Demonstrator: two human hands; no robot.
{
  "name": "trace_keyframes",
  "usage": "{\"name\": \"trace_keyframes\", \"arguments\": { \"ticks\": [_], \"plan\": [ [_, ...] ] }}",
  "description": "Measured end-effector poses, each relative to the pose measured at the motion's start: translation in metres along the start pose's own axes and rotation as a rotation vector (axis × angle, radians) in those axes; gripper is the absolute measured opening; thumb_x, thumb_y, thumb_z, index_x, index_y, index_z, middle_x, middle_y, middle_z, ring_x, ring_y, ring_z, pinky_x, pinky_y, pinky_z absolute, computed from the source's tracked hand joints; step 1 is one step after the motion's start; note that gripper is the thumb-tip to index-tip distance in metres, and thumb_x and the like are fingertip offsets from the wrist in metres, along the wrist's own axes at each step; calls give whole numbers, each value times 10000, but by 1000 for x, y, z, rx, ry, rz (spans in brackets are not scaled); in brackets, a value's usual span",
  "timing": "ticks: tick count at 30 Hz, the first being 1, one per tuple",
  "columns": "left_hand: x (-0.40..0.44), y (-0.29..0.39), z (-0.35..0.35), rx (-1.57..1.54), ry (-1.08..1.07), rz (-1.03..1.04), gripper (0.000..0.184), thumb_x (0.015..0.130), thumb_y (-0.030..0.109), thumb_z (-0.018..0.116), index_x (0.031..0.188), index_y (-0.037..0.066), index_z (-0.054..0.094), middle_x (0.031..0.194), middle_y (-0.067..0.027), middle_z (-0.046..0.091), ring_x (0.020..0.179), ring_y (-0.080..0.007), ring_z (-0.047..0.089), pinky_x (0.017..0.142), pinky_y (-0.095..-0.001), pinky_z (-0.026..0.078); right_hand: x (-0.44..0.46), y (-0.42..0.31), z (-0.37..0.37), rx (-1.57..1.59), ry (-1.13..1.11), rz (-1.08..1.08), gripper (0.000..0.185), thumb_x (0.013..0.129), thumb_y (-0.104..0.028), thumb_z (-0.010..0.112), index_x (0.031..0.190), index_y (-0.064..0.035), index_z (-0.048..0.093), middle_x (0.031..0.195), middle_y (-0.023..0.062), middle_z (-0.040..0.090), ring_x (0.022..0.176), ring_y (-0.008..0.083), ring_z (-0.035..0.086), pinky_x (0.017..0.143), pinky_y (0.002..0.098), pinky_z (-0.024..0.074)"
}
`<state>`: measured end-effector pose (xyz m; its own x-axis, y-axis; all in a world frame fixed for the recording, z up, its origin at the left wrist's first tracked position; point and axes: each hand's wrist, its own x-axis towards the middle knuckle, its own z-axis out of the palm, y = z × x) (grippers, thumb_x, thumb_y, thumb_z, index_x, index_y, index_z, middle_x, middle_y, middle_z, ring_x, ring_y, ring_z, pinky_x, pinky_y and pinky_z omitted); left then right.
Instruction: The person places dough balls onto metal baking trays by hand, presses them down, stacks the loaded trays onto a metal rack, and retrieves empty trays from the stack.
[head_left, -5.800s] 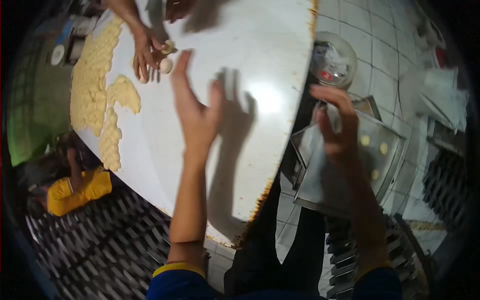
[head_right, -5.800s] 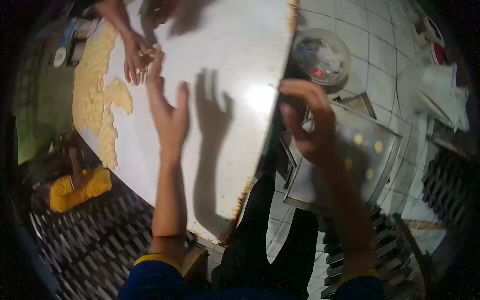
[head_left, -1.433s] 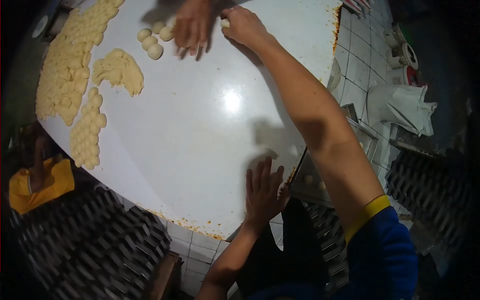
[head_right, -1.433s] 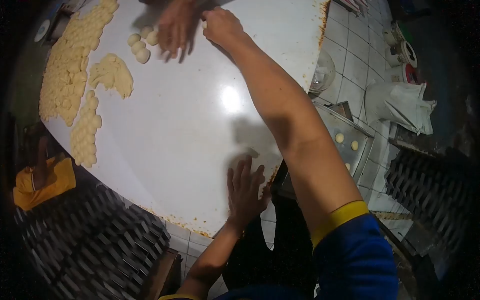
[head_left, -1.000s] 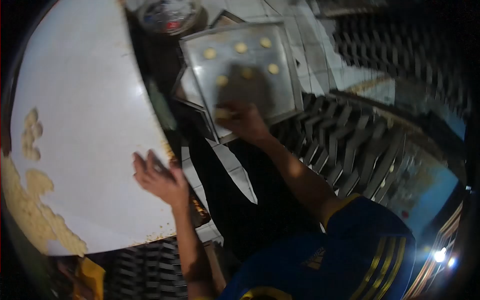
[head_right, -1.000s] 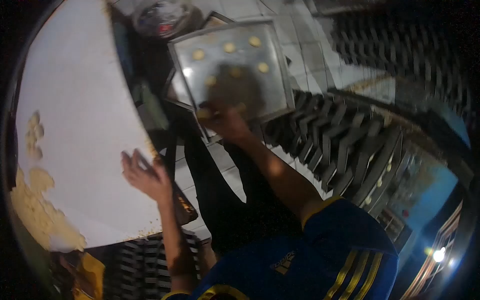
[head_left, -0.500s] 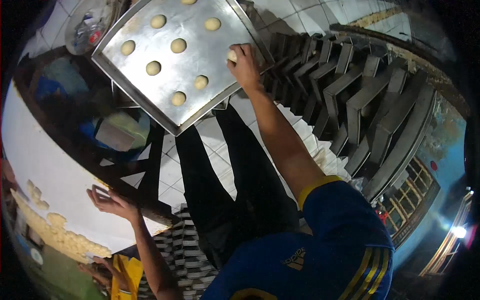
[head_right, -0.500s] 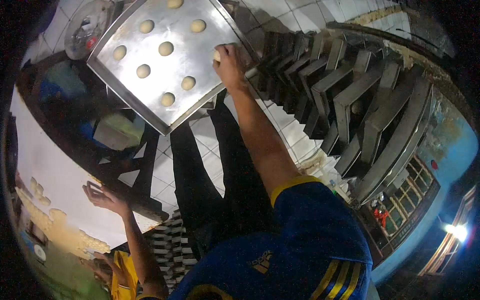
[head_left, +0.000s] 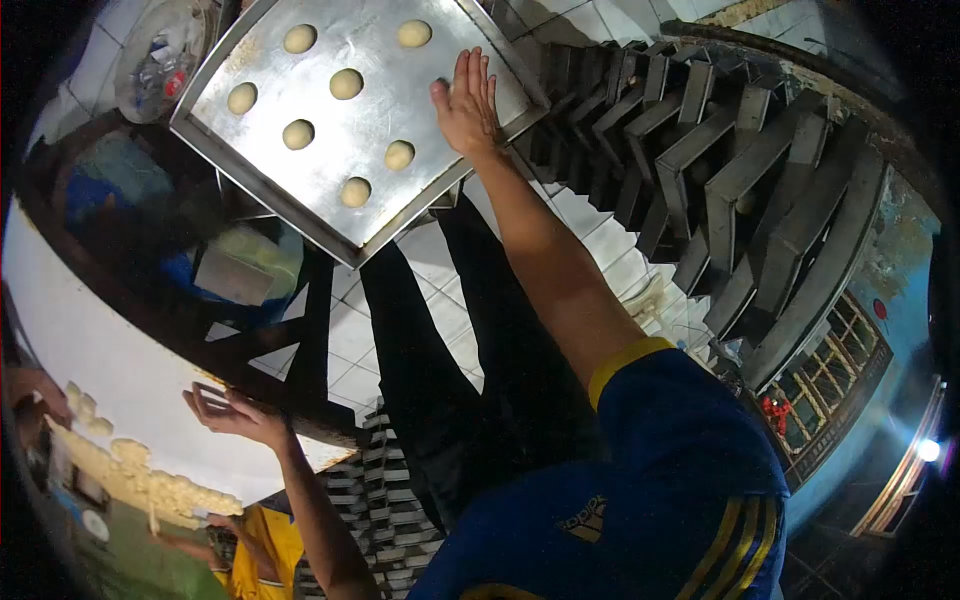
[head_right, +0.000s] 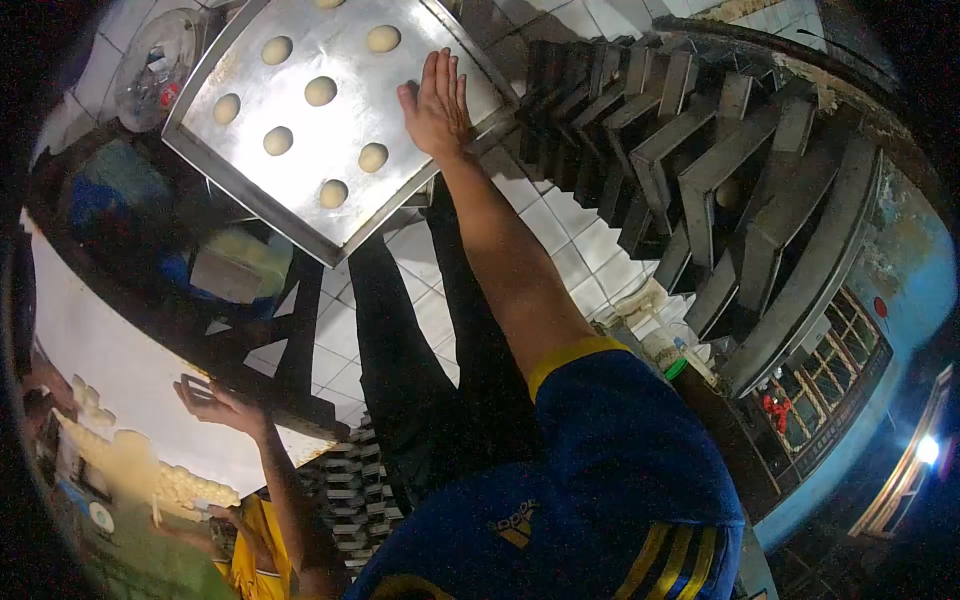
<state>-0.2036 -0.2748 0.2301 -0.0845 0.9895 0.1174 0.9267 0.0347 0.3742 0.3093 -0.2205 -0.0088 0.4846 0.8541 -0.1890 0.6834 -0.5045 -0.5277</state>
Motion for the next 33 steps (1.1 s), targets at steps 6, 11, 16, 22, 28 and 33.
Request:
{"name": "trace_keyframes", "arguments": {
  "ticks": [6, 11, 16, 22, 28, 33],
  "plan": [
    [2, 3, 1, 13, 16, 9, 622, 1158, 435, 495, 1595, -8, 488, 1696, -314, 367, 1564, -469, 373, 1271, -596, 308, 0, -23, -27, 322, 46, 148, 886, 1155, -520, 445, 1739, 74, 142, 1839, 255, 127, 1708, 412, 118, 1383, 537, 109],
    [0, 3, -2, 61, -5, -5, 632, 1153, 449, 501, 1586, -11, 501, 1696, -315, 362, 1569, -468, 362, 1273, -597, 309, -6, -16, 31, -241, 45, 26, 890, 1158, -533, 424, 1744, 66, 123, 1841, 254, 109, 1710, 409, 97, 1382, 551, 109],
    [1, 10, -1, 9, 24, -21, 636, 1147, 452, 502, 1583, -12, 505, 1701, -314, 354, 1554, -472, 378, 1266, -598, 314, 1, -23, 8, 13, 85, 119, 816, 1182, -484, 401, 1748, 44, 142, 1834, 251, 139, 1701, 403, 135, 1379, 570, 117],
    [5, 12, -5, 176, 9, 6, 674, 1142, 516, 465, 1572, 0, 525, 1683, -300, 412, 1519, -473, 423, 1203, -603, 349, -97, -2, -36, 882, 302, 566, 575, 1158, -487, 510, 1377, 34, 617, 1383, 175, 690, 1159, 204, 673, 942, 358, 521],
    [4, 2, 0, 207, 49, 25, 670, 1138, 526, 460, 1533, -2, 580, 1680, -292, 427, 1512, -469, 442, 1202, -610, 349, -179, -39, 20, 936, -456, 1150, 727, 1004, -568, 743, 1506, -65, 589, 1375, 153, 674, 1147, 287, 699, 946, 434, 612],
    [4, 9, -3, 176, 61, 24, 645, 1137, 507, 449, 1525, 10, 584, 1658, -299, 466, 1536, -465, 433, 1209, -610, 343, -174, -57, 66, 1078, -258, 1240, 520, 997, -336, 776, 1467, -185, 615, 1324, 72, 672, 1167, 253, 682, 1025, 467, 602]
  ]
}}
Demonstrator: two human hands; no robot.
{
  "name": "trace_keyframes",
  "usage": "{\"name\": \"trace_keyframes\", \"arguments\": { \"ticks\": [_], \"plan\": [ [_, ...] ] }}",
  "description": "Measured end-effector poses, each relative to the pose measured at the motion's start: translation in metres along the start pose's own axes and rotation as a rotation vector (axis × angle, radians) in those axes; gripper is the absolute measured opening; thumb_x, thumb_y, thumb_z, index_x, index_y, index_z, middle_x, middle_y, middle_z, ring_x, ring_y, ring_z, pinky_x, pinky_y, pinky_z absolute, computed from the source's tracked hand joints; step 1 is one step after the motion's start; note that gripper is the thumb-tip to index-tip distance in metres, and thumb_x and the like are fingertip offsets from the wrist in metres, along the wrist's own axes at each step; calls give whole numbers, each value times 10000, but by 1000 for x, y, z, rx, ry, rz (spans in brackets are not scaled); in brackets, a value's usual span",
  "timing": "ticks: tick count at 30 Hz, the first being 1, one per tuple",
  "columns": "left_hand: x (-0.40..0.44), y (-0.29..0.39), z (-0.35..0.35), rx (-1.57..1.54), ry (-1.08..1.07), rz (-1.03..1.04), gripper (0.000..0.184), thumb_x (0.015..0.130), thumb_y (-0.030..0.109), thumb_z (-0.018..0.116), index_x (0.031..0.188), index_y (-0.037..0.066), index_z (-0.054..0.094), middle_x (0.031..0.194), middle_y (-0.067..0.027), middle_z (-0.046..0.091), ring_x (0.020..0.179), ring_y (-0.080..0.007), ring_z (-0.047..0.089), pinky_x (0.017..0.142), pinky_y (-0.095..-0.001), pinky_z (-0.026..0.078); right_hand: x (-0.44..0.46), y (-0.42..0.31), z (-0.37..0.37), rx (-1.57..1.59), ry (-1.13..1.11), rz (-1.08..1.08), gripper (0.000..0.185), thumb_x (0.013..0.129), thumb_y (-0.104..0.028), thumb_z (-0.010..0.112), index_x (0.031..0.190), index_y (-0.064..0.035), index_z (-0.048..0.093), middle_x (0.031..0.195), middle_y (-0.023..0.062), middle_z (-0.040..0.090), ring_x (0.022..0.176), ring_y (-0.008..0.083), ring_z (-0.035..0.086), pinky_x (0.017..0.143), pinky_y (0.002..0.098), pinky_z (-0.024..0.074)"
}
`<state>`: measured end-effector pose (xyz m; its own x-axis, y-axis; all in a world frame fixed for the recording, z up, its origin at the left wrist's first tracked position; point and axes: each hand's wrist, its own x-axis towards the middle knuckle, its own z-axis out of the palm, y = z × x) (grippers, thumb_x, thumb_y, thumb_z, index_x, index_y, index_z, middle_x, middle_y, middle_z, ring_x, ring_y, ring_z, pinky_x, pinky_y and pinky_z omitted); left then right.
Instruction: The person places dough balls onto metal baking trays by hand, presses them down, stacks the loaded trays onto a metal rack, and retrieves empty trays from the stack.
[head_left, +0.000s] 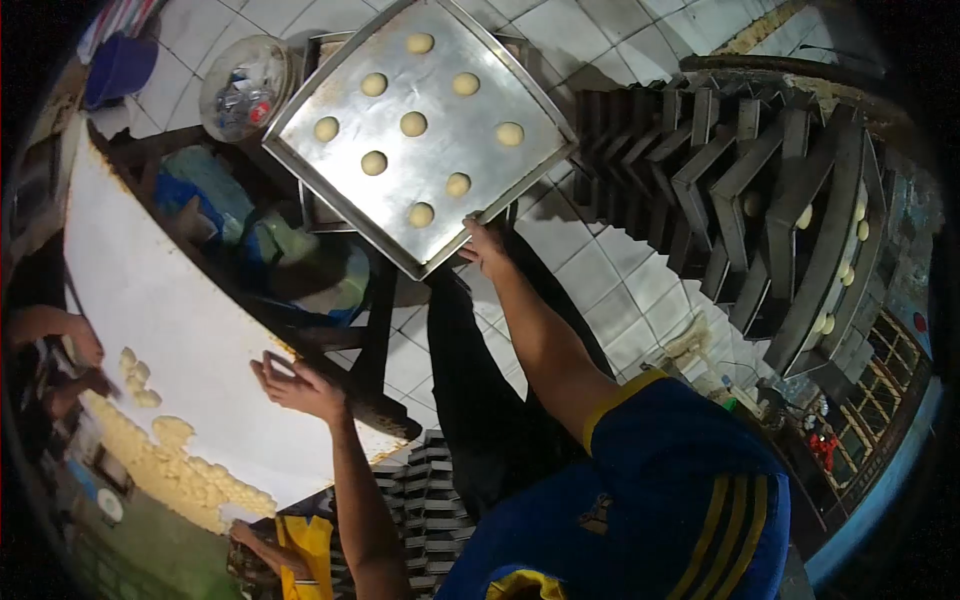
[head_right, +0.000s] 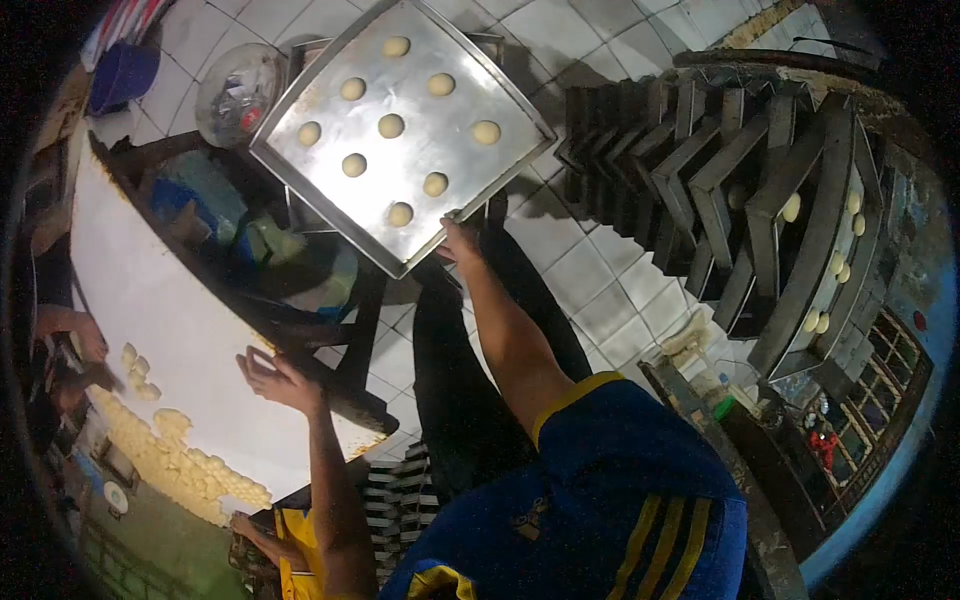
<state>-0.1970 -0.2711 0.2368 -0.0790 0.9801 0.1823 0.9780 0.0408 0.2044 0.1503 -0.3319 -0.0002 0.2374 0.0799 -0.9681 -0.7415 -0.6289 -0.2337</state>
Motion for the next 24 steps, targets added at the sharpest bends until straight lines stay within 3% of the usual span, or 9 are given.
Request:
{"name": "trace_keyframes", "arguments": {
  "ticks": [2, 5, 6, 12, 14, 16, 18, 22, 24],
  "plan": [
    [0, -1, 1, -23, 8, 11, 598, 1122, 451, 471, 1508, 11, 588, 1659, -313, 459, 1547, -467, 425, 1225, -598, 332, 27, 23, -5, 280, -224, -18, 457, 966, -269, 770, 1394, -187, 630, 1291, 83, 665, 1152, 257, 680, 1035, 501, 598],
    [-2, 4, -1, -15, 24, 34, 593, 1155, 460, 446, 1545, 26, 555, 1646, -287, 467, 1519, -468, 447, 1217, -616, 358, 22, 19, -13, 269, -290, -20, 436, 913, -161, 729, 1335, -152, 621, 1254, 89, 657, 1140, 266, 674, 1044, 497, 593],
    [-2, 5, -1, -35, 6, -35, 580, 1068, 370, 534, 1530, 21, 564, 1675, -292, 453, 1561, -445, 416, 1239, -588, 312, 2, 8, -8, 269, -308, -40, 436, 913, -161, 729, 1335, -152, 621, 1254, 89, 657, 1140, 266, 674, 1044, 497, 593],
    [-4, 10, -9, -43, 5, -101, 581, 1056, 361, 549, 1556, 65, 560, 1727, -243, 402, 1570, -450, 387, 1278, -614, 270, -162, -64, -8, 247, -137, -377, 515, 792, -34, 657, 1302, -70, 592, 1208, 116, 660, 1114, 311, 668, 1034, 511, 565],
    [-6, 12, -13, -34, 21, -104, 584, 1060, 358, 536, 1566, 67, 552, 1738, -238, 388, 1576, -451, 377, 1298, -624, 253, -184, -80, -35, 234, -261, -398, 504, 799, -39, 646, 1300, -65, 599, 1206, 122, 664, 1103, 305, 676, 1014, 504, 568],
    [-7, 5, -7, 23, 93, -36, 558, 1087, 363, 515, 1567, 79, 542, 1705, -250, 425, 1549, -456, 416, 1264, -610, 321, -226, -89, -53, 228, -359, -425, 493, 805, -44, 635, 1297, -60, 605, 1204, 129, 668, 1092, 298, 684, 994, 498, 571],
    [-9, -11, 8, 139, 61, -28, 605, 1091, 418, 504, 1603, 97, 536, 1745, -225, 383, 1590, -439, 376, 1273, -645, 307, -297, -92, -83, 295, -524, -401, 655, 804, -42, 602, 1452, -2, 518, 1223, 115, 630, 1029, 338, 670, 802, 447, 608],
    [-6, -46, 44, 114, 84, 64, 728, 1116, 637, 419, 1632, 132, 510, 1768, -220, 351, 1606, -432, 360, 1256, -674, 309, -408, -87, -160, 226, -290, -583, 643, 800, -98, 650, 1427, 4, 552, 1241, 122, 636, 1137, 307, 645, 867, 446, 587],
    [-1, -42, 25, 72, -61, -2, 791, 1085, 710, 418, 1652, 163, 492, 1789, -233, 311, 1624, -444, 328, 1260, -681, 295, -492, -89, -206, 306, -369, -660, 583, 816, -154, 682, 1374, -6, 601, 1194, 125, 670, 1089, 274, 668, 897, 427, 590]
  ]
}}
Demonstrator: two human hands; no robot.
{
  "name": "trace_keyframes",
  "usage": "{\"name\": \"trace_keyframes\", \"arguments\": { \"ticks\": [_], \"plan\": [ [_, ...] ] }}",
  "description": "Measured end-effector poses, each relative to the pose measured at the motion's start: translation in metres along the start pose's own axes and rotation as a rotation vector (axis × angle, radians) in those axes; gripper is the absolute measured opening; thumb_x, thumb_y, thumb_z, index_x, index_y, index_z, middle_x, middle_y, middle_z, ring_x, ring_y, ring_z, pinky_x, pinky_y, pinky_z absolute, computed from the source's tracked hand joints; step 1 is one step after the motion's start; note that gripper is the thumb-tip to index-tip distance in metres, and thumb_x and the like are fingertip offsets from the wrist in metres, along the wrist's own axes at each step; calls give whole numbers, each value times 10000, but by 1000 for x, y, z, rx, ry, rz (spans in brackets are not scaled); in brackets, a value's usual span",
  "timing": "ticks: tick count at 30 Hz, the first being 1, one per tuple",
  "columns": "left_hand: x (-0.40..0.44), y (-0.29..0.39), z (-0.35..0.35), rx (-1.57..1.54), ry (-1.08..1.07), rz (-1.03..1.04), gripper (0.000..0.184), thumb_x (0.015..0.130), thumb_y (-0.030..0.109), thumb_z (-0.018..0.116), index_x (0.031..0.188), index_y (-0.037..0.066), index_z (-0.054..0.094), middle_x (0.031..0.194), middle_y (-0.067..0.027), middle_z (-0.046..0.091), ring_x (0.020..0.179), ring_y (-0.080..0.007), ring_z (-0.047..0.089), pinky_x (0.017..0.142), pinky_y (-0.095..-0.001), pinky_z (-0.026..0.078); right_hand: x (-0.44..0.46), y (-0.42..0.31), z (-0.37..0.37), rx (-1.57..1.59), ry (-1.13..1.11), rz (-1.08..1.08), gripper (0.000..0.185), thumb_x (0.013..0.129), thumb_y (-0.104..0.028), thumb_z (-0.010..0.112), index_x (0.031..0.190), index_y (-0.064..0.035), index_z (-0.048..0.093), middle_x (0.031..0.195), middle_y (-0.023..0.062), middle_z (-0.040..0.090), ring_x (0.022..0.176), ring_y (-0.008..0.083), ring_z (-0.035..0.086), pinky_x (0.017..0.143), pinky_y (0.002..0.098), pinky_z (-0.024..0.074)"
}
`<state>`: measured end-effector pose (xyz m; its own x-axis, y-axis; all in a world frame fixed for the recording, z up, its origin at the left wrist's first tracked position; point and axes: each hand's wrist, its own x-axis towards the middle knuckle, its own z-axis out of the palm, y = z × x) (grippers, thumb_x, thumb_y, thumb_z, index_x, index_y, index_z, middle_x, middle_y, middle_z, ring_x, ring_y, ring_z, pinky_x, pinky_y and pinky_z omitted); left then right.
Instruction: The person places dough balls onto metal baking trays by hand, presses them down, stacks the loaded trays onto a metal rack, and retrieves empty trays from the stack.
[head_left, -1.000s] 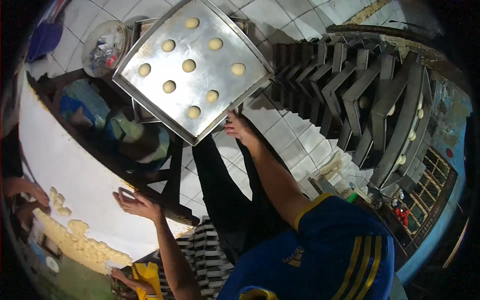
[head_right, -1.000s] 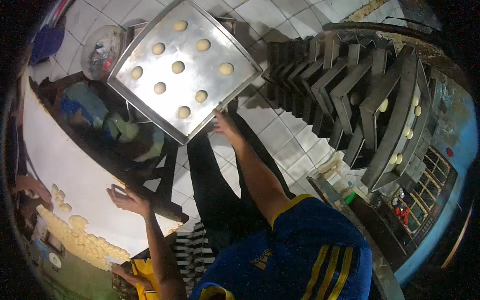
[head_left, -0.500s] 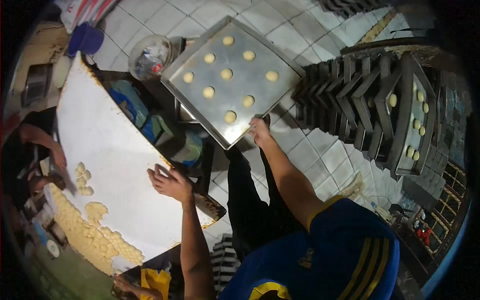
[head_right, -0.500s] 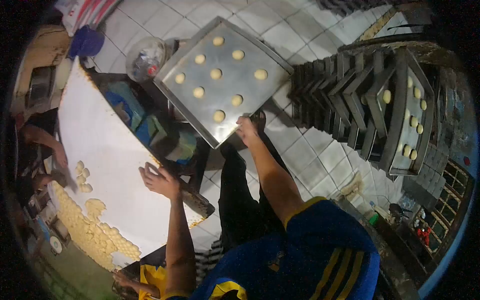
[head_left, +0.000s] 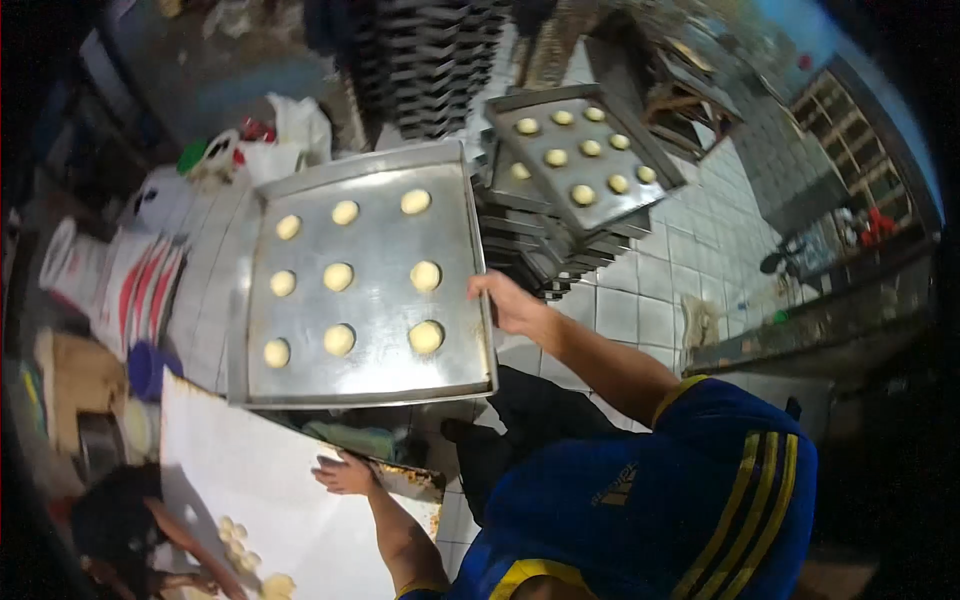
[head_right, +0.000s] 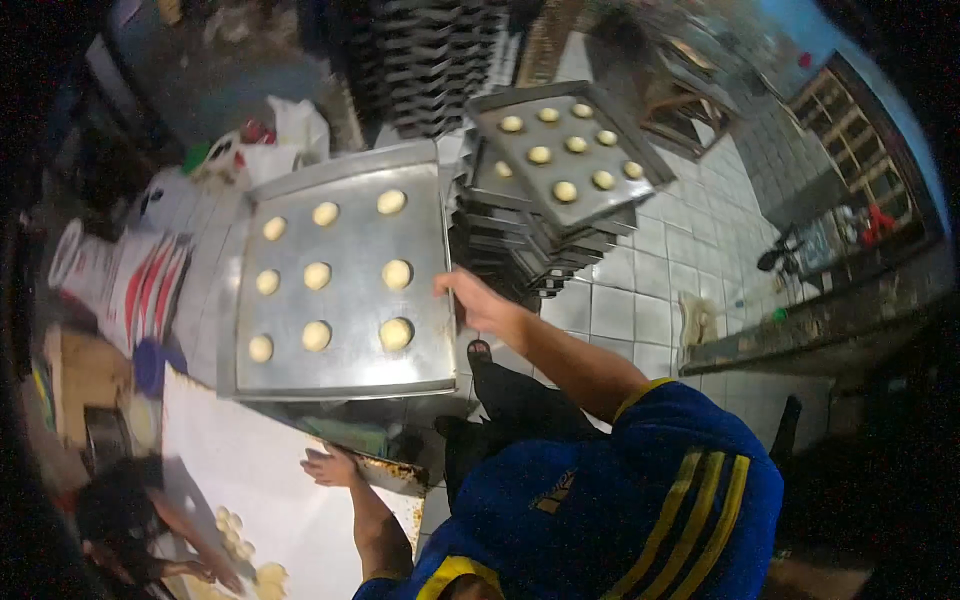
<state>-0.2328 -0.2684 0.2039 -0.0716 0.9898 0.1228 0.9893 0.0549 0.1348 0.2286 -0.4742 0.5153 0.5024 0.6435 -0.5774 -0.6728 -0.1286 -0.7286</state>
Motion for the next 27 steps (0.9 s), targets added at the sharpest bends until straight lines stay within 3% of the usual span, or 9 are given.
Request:
{"name": "trace_keyframes", "arguments": {
  "ticks": [6, 7, 10, 11, 15, 20, 22, 23, 27],
  "plan": [
    [19, -37, -28, -295, -249, 212, 817, 1017, 612, 641, 1683, 175, 454, 1799, -284, 253, 1651, -487, 256, 1286, -664, 264, -146, -141, -74, 171, 56, -220, 344, 881, -243, 697, 1143, -21, 718, 980, 110, 753, 849, 234, 742, 808, 380, 632],
    [22, -40, -33, -395, -258, 233, 750, 1004, 396, 728, 1653, 117, 476, 1752, -308, 317, 1618, -465, 319, 1279, -602, 314, -142, -147, -117, 126, 38, -386, 346, 895, -248, 690, 1148, -14, 717, 983, 113, 754, 854, 237, 745, 815, 384, 634],
    [39, -56, -54, -715, -586, 207, 683, 1029, 249, 701, 1639, 69, 451, 1696, -307, 382, 1556, -408, 411, 1247, -529, 379, -174, -195, -181, 157, 137, -355, 344, 920, -242, 671, 1150, 10, 711, 991, 121, 753, 868, 244, 745, 827, 388, 632],
    [27, -50, -59, -907, -519, 62, 653, 1054, 182, 671, 1627, 17, 406, 1569, -273, 484, 1421, -359, 511, 1175, -477, 443, -173, -206, -209, 104, 169, -410, 328, 918, -238, 662, 1137, 2, 700, 975, 111, 727, 859, 238, 726, 791, 391, 627],
    [-12, -46, -74, -811, -483, -61, 666, 1096, 249, 666, 1634, -2, 364, 1296, -188, 554, 1137, -299, 613, 1008, -452, 522, -152, -232, -316, -20, 223, -594, 242, 918, -217, 638, 1057, -25, 690, 940, 75, 685, 818, 212, 685, 737, 382, 598],
    [-98, -19, -82, -784, -515, -163, 691, 1124, 359, 646, 1637, 0, 355, 1353, -223, 568, 1157, -294, 636, 1005, -433, 531, -121, -250, -399, 66, 256, -476, 211, 895, -222, 647, 1012, -51, 687, 925, 43, 664, 807, 189, 667, 757, 346, 571],
    [-126, 0, -83, -818, -464, -139, 749, 1080, 366, 693, 1607, -52, 365, 1199, -183, 616, 1045, -275, 648, 953, -433, 544, -86, -251, -446, 104, 267, -448, 228, 866, -225, 654, 1015, -56, 687, 929, 42, 663, 828, 188, 660, 764, 342, 564],
    [-138, 10, -88, -817, -451, -151, 749, 1080, 366, 693, 1607, -52, 365, 1199, -183, 616, 1045, -275, 648, 953, -433, 544, -69, -251, -465, 88, 314, -454, 439, 795, -257, 696, 1153, -2, 698, 954, 95, 710, 822, 249, 700, 759, 389, 609],
    [-173, 37, -98, -795, -508, -170, 828, 980, 326, 742, 1591, -84, 363, 1147, -204, 640, 907, -270, 654, 829, -429, 569, -31, -246, -505, 144, 318, -298, 387, 778, -292, 709, 1086, -58, 701, 929, 64, 685, 802, 244, 656, 728, 389, 577]
  ]
}}
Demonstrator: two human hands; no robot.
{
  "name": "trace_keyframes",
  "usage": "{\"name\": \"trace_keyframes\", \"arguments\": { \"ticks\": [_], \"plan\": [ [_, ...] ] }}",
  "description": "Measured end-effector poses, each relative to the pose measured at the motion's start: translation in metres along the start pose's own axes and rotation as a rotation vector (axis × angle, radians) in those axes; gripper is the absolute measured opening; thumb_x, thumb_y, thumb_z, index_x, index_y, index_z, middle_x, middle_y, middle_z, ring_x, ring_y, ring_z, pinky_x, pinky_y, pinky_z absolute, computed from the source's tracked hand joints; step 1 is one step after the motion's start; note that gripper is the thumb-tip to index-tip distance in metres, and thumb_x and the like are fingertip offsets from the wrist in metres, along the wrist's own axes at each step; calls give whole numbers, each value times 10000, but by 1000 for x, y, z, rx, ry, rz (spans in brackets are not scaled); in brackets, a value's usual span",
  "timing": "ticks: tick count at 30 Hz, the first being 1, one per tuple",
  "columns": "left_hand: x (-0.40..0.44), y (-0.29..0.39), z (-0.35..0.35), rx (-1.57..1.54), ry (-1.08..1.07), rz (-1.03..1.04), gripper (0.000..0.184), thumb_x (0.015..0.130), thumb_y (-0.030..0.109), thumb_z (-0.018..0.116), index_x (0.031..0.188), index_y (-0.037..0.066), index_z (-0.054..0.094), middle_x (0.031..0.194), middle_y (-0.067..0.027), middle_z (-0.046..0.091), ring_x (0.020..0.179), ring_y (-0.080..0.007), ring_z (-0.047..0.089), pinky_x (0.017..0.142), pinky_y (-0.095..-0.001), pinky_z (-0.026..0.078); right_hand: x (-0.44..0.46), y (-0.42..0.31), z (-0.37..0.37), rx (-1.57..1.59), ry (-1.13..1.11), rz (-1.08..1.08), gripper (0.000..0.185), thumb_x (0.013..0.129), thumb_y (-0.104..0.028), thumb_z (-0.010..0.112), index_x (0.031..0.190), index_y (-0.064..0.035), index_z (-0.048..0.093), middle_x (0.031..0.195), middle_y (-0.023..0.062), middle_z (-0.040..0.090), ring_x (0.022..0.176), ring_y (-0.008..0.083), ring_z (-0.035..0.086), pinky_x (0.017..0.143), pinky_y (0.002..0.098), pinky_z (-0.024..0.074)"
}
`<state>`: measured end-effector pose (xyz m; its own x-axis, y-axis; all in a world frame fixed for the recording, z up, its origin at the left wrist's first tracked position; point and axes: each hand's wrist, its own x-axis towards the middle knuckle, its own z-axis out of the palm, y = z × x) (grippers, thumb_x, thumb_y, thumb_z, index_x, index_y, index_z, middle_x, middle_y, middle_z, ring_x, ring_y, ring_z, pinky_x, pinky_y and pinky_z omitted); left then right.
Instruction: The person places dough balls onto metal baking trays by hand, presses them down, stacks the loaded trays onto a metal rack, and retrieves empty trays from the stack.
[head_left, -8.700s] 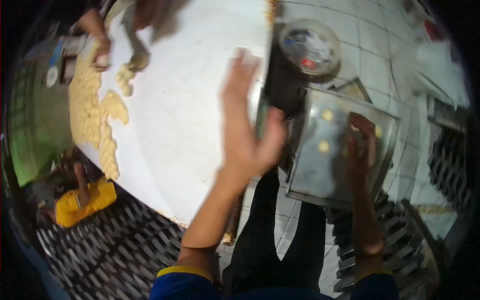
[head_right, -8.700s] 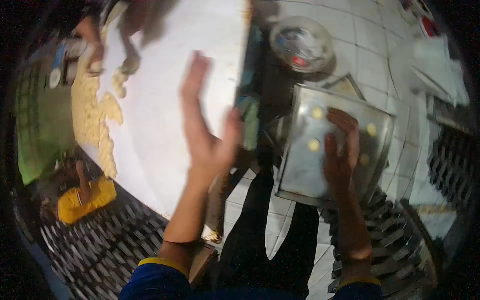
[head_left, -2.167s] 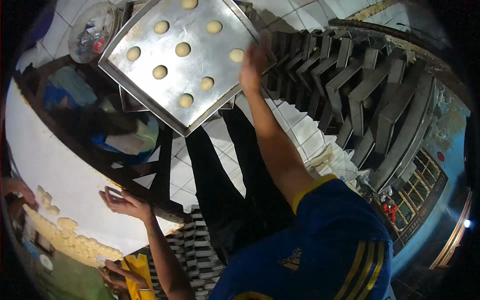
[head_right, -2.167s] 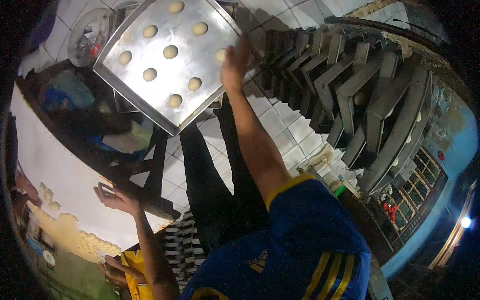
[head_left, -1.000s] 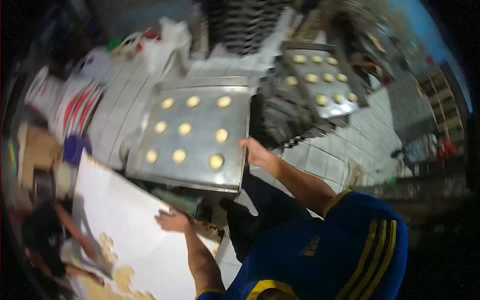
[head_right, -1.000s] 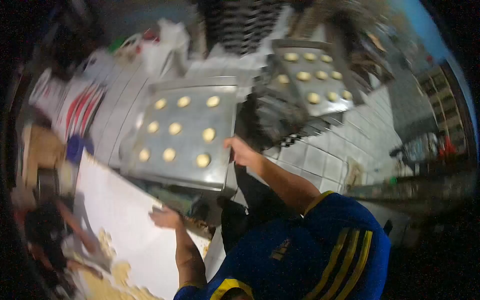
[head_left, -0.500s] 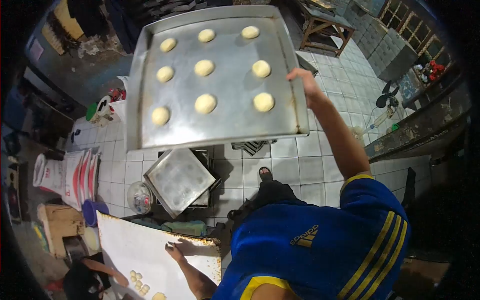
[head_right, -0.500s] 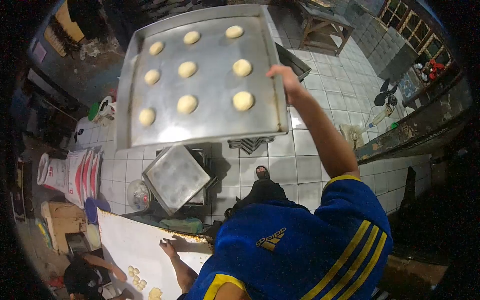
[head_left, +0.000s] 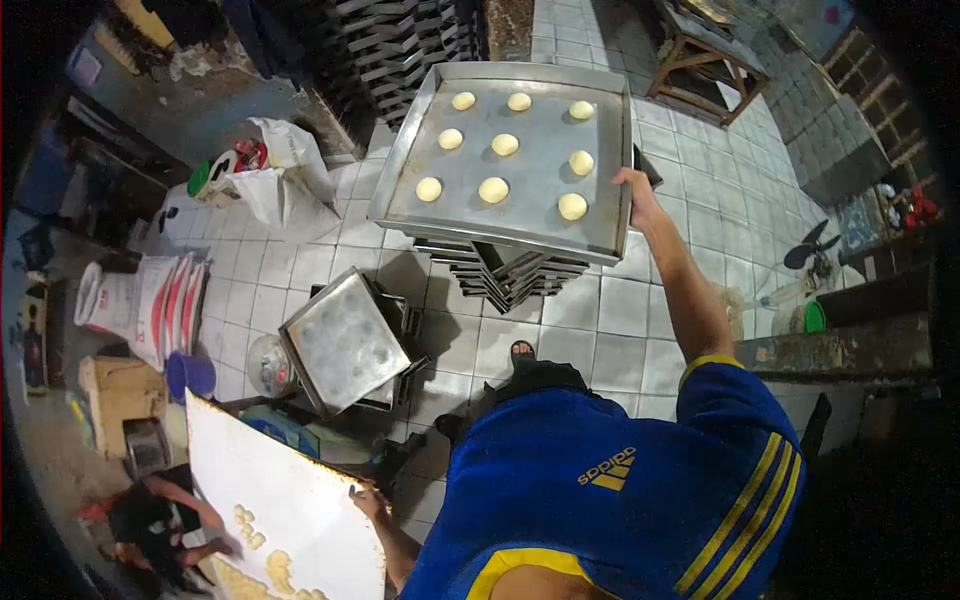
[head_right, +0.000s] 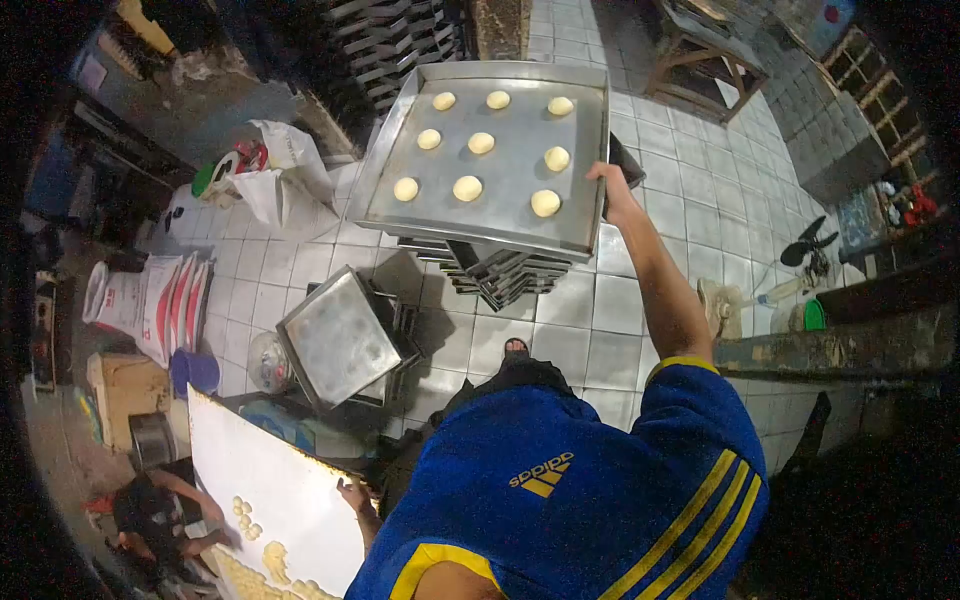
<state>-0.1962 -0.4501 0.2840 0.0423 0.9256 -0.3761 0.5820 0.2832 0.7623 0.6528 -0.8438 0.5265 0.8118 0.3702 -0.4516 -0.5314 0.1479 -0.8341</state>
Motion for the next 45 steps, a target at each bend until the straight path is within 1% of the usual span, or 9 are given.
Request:
{"name": "trace_keyframes", "arguments": {
  "ticks": [5, 8, 10, 17, 23, 29, 34, 40, 45],
  "plan": [
    [-31, 24, 26, 110, 77, 37, 692, 975, 94, 728, 1569, -71, 413, 1235, -228, 596, 950, -304, 646, 840, -443, 569, 44, 11, -36, -125, 100, -11, 322, 847, -326, 688, 987, -36, 707, 905, 114, 731, 827, 313, 713, 754, 438, 581],
    [-47, 23, 38, 152, 93, 133, 658, 984, 42, 716, 1567, -61, 427, 1276, -227, 595, 1054, -325, 642, 921, -445, 557, 74, 15, -72, -1164, 73, -473, 419, 926, -368, 657, 949, 44, 730, 910, 253, 776, 908, 437, 766, 833, 503, 590],
    [-56, 23, 46, 174, 83, 242, 648, 989, 39, 714, 1567, -53, 436, 1281, -217, 603, 1125, -330, 633, 970, -436, 543, 39, -10, -31, -1391, 404, -265, 540, 976, -430, 634, 962, 100, 738, 946, 353, 755, 976, 518, 759, 884, 541, 592],
    [-101, 28, 52, 173, 110, 64, 646, 1003, 76, 687, 1594, -42, 452, 1503, -328, 551, 1334, -464, 578, 1145, -520, 471, -43, -88, 64, -1803, 465, -204, 654, 984, -574, 647, 1131, 46, 795, 1044, 325, 789, 1008, 510, 775, 904, 588, 595],
    [-111, -30, -9, 115, 428, 79, 697, 1025, 275, 721, 1539, -140, 498, 1555, -344, 530, 1438, -443, 514, 1217, -523, 417, -114, -60, 265, -1601, -241, -396, 752, 1016, -636, 682, 1489, -53, 638, 1220, 259, 793, 1173, 429, 767, 993, 491, 585],
    [-75, -52, -101, -111, 838, -157, 562, 1049, 157, 692, 1558, -14, 525, 1563, -249, 523, 1403, -393, 553, 1179, -495, 476, -186, 123, 498, -1722, -1437, -250, 738, 1004, -470, 770, 1559, -22, 583, 1405, 253, 725, 1303, 383, 709, 1093, 463, 549],
    [10, -92, -203, -194, 980, -145, 567, 1034, 137, 684, 1557, -3, 517, 1505, -231, 541, 1418, -404, 561, 1168, -461, 506, -283, 307, 669, -1565, -2013, -30, 659, 1009, -481, 777, 1470, -26, 655, 1326, 201, 762, 1209, 320, 741, 1045, 436, 567],
    [158, -84, -303, -170, 869, 7, 618, 999, 130, 692, 1569, -6, 496, 1536, -258, 525, 1426, -444, 551, 1189, -494, 490, -336, 578, 817, -1501, -2209, 147, 610, 1023, -407, 778, 1489, -43, 631, 1324, 198, 745, 1206, 294, 718, 1046, 413, 569],
    [286, -98, -360, 160, 934, 86, 699, 936, 151, 731, 1583, 32, 494, 1565, -275, 514, 1380, -512, 542, 1217, -533, 447, -359, 785, 942, -1239, -2105, -538, 731, 947, -362, 843, 1546, -62, 551, 1415, 240, 664, 1237, 353, 709, 1048, 455, 574]
  ]
}}
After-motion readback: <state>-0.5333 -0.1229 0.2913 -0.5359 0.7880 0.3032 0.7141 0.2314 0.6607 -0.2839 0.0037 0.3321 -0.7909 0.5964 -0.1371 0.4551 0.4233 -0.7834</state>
